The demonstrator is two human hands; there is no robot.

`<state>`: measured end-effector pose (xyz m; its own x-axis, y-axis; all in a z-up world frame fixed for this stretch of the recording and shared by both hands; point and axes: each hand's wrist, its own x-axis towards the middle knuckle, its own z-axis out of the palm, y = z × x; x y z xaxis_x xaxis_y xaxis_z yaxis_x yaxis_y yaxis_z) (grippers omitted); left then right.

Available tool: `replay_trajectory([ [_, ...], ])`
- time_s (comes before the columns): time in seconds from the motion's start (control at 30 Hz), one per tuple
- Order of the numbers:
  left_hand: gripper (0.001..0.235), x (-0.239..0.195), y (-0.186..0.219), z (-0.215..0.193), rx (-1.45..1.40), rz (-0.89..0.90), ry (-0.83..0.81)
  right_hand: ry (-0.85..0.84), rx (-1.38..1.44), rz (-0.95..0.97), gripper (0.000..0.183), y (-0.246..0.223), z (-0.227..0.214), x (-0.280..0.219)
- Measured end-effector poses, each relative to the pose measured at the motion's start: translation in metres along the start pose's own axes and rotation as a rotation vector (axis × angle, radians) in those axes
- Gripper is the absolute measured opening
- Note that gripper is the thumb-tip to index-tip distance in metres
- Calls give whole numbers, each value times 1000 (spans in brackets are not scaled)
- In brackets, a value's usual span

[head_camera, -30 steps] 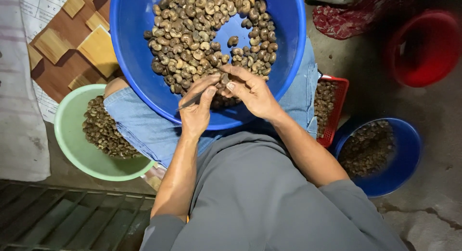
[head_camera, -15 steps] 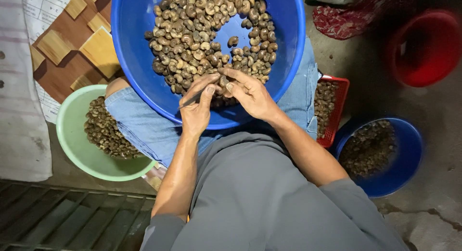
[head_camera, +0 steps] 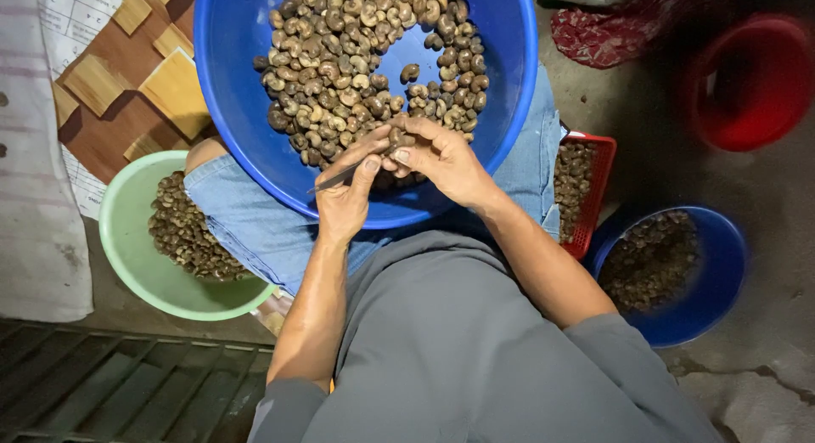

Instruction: The person sits with a large blue basin of nuts on their lap and uses a small knife to peel the shells off individual nuts. They pick up a nut, peel it, and drop the shelled nut into a red basket to the right, repeating this process throughout the video.

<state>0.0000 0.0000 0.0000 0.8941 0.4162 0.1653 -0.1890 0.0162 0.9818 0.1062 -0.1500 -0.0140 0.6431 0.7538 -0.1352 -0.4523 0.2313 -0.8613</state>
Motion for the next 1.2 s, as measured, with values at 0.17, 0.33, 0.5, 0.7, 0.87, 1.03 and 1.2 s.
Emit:
replay_trajectory([
  [0.17, 20, 4, 14, 1, -15, -19, -6, 6, 17, -4, 43, 5, -7, -1],
  [0.33, 22, 7, 17, -1, -3, 18, -4, -14, 42, 23, 44, 8, -9, -2],
  [0.5, 19, 7, 10, -2, 18, 43, -49, -34, 85, 37, 43, 5, -10, -5],
  [0.7, 21, 0, -2, -7, -5, 7, -53, -82, 32, 24, 42, 2, -9, -4],
  [0.87, 22, 6, -1, -10, 27, 23, -72, -82, 13, 19, 46, 9, -14, 0],
  [1.03, 20, 8, 2, -5, 49, 9, -60, -59, -88, -43, 43, 4, -8, 1],
  [1.2, 22, -1, -6, -12, -22, -54, 13, -90, -155, -102, 40, 0, -1, -2],
])
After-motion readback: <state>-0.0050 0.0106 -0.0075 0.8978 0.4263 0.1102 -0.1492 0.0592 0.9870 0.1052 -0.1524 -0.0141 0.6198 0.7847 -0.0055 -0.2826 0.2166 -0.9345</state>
